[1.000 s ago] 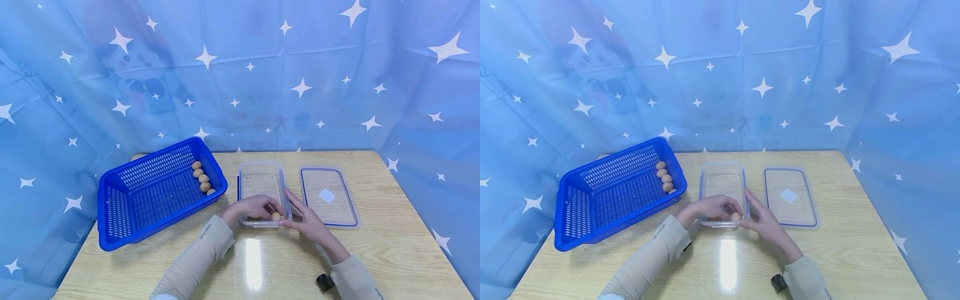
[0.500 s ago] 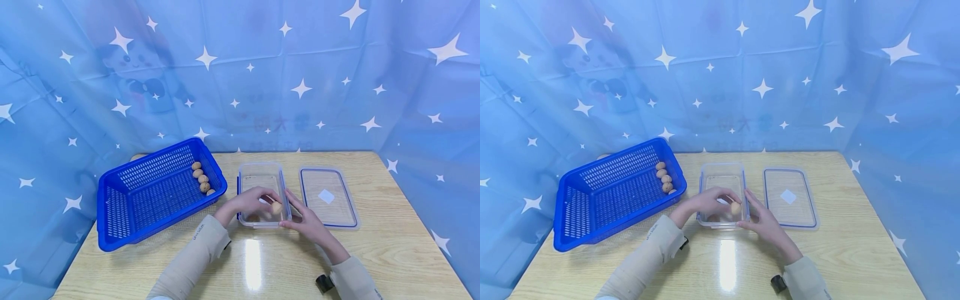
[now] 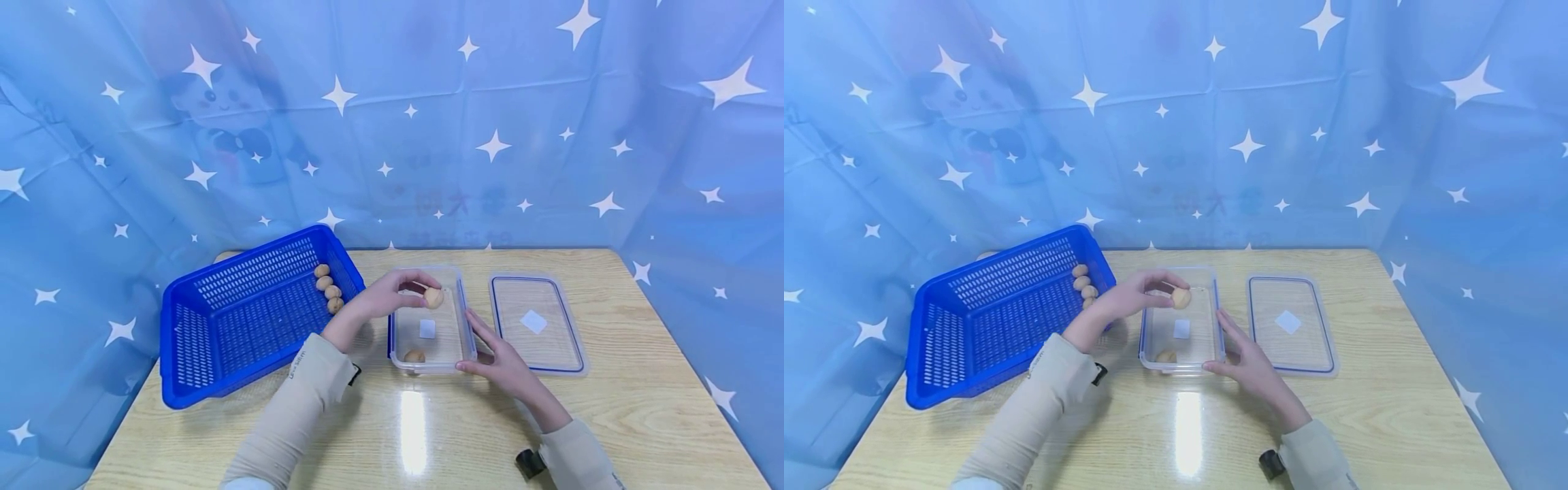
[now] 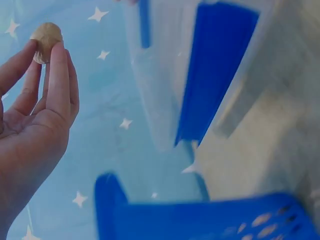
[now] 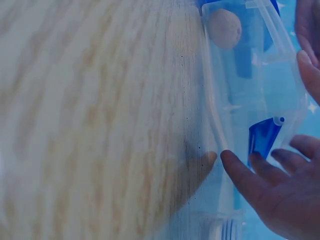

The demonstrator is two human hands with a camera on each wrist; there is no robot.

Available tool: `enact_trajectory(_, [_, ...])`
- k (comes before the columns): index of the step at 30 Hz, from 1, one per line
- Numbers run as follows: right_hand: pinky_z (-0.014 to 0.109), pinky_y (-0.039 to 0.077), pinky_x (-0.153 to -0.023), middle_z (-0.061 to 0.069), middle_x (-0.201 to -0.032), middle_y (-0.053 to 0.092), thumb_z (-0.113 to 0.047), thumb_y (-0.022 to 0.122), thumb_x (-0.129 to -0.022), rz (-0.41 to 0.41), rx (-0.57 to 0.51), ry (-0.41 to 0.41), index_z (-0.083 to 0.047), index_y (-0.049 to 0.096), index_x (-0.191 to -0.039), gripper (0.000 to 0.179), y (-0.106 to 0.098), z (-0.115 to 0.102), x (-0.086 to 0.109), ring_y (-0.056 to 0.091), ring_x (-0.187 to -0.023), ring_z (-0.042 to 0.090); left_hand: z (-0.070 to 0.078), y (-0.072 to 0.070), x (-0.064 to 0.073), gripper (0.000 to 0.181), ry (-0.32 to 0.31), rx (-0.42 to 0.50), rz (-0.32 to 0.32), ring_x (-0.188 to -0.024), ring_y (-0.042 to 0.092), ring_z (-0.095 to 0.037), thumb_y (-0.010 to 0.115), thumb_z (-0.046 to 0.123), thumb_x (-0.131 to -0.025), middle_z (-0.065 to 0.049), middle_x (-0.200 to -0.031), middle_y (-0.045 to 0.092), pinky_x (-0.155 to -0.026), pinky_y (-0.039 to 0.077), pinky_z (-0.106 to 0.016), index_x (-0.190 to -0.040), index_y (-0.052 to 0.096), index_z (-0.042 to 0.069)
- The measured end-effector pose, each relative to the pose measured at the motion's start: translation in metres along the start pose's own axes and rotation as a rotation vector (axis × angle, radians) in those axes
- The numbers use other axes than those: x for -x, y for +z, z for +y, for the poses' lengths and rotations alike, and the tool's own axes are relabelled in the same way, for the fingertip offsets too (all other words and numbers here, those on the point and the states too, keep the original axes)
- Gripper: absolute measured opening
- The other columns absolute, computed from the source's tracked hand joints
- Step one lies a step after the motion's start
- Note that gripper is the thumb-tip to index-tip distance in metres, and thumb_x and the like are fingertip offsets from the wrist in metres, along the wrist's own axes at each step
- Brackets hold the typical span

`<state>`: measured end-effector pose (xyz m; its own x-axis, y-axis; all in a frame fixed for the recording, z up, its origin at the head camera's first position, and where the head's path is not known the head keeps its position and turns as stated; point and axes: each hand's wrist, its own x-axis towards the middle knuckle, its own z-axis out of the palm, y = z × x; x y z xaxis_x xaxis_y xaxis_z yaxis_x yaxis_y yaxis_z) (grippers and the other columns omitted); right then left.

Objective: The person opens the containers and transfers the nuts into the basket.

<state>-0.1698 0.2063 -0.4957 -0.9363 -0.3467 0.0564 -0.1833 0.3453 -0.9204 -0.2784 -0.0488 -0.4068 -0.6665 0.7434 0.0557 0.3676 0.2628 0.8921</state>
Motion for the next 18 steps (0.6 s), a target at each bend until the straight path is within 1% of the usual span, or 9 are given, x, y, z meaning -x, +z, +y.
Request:
enact_trajectory(6, [0.053,0.045,-0.105,0.02,-0.168,0.005,-0.017,0.075,-0.089,0.001,0.008,-0.013,-0.009,0.016,-0.16,0.093,-0.001,-0.001,0.001,0.014,-0.15,0.051,0.018,-0.029,0.009,0.033,-0.077,0.03,0.105,-0.13,0.055,-0.026,0.059,0.013,-0.1,-0.008,-0.138,0.059,-0.108,0.048,-0.043,-0.133,0.06,0.01])
enact_trajectory(10, [0.053,0.045,-0.105,0.02,-0.167,0.004,-0.018,0.075,-0.089,-0.005,0.01,-0.016,-0.01,0.015,-0.16,0.093,-0.001,0.0,0.001,0.014,-0.149,0.051,0.025,-0.05,0.017,0.033,-0.107,0.075,0.183,-0.129,0.056,-0.027,0.059,0.011,-0.1,-0.01,-0.136,0.06,-0.106,0.05,-0.043,-0.132,0.06,0.01])
enact_trajectory(14, [0.053,0.046,-0.105,0.02,-0.167,0.005,-0.018,0.075,-0.09,-0.004,0.017,-0.017,-0.01,0.016,-0.16,0.092,-0.001,0.001,0.001,0.014,-0.149,0.051,0.025,-0.073,0.023,0.034,-0.108,0.092,0.258,-0.129,0.056,-0.03,0.06,0.009,-0.099,-0.013,-0.136,0.06,-0.108,0.048,-0.045,-0.133,0.059,0.007])
enact_trajectory(16, [0.053,0.046,-0.105,0.02,-0.167,0.005,-0.018,0.075,-0.089,-0.003,0.017,-0.016,-0.01,0.016,-0.16,0.093,-0.001,0.001,0.001,0.014,-0.149,0.051,0.023,-0.084,0.028,0.035,-0.117,0.069,0.291,-0.13,0.054,-0.031,0.059,0.01,-0.1,-0.013,-0.138,0.058,-0.11,0.046,-0.047,-0.135,0.058,0.007])
enact_trajectory(18, [0.053,0.046,-0.105,0.02,-0.167,0.005,-0.019,0.075,-0.089,-0.004,0.018,-0.016,-0.01,0.016,-0.16,0.093,-0.001,0.001,0.001,0.014,-0.15,0.051,0.02,-0.094,0.033,0.035,-0.142,0.036,0.331,-0.132,0.053,-0.031,0.059,0.012,-0.1,-0.013,-0.14,0.057,-0.112,0.044,-0.049,-0.135,0.058,0.008])
